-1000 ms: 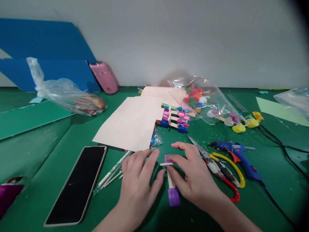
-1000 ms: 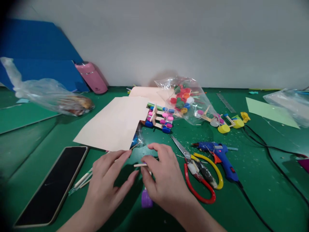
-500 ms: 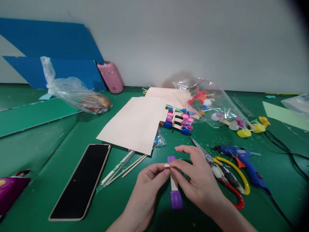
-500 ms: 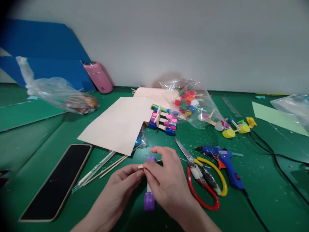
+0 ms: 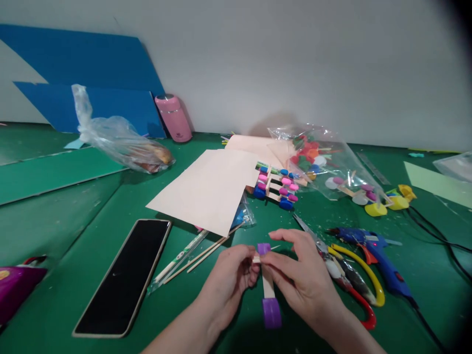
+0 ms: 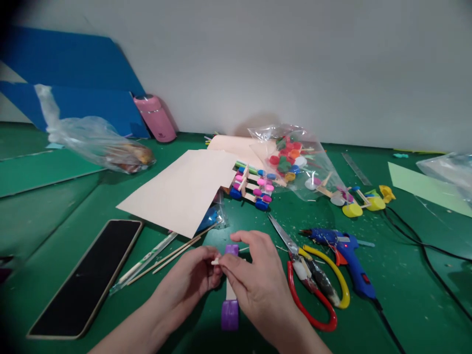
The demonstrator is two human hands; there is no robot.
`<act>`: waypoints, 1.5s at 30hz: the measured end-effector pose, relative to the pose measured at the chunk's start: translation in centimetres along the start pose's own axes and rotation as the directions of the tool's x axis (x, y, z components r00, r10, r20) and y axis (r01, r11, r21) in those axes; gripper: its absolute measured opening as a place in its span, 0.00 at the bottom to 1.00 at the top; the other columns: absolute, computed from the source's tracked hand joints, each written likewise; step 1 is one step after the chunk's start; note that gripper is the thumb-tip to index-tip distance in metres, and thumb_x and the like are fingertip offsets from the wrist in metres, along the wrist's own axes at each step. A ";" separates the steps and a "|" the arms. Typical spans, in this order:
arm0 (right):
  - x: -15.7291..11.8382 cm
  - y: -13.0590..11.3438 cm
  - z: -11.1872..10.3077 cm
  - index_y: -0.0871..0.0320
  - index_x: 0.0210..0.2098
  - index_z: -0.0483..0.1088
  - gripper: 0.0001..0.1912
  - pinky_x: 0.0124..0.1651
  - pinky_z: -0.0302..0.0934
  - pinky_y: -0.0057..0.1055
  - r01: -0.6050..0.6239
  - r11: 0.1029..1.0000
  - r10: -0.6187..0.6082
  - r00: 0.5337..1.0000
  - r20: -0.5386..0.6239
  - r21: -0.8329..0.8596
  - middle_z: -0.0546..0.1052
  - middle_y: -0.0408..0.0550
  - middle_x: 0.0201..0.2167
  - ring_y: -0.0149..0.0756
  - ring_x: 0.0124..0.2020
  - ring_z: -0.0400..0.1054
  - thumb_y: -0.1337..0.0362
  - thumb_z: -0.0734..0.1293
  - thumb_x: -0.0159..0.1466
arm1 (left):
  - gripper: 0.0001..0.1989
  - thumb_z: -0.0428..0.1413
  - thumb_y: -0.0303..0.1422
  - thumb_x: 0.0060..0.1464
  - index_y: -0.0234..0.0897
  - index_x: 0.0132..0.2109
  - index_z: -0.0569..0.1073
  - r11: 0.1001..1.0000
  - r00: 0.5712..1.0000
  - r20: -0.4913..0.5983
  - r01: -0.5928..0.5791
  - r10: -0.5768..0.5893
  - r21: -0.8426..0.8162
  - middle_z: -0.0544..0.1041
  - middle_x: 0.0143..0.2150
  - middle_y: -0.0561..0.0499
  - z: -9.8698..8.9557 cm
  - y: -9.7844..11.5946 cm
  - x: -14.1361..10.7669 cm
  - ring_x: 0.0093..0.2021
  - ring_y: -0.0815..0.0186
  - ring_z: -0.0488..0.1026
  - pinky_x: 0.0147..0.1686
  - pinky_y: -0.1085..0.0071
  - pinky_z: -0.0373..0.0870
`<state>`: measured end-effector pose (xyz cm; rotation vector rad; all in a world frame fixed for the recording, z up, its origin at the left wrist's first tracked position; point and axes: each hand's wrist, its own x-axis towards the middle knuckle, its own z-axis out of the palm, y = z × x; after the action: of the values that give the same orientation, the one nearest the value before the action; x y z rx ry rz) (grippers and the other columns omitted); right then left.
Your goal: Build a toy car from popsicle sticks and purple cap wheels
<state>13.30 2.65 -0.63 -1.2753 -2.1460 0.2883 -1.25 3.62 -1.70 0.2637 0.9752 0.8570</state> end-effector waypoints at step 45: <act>-0.2 -0.3 0.2 0.52 0.33 0.74 0.09 0.37 0.61 0.36 -0.034 0.999 0.034 0.999 -0.040 0.006 0.68 0.49 0.40 0.41 0.42 0.61 0.71 0.64 0.57 | 0.06 0.56 0.29 0.48 0.31 0.27 0.72 0.993 0.993 0.067 -0.099 0.096 0.056 0.71 0.21 0.52 -0.2 -0.5 -1.4 0.24 0.71 0.66 0.29 0.75 0.62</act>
<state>13.02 2.33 -0.69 -1.3046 -2.0904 0.2799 -1.57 2.21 -1.22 0.3904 0.9345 0.9041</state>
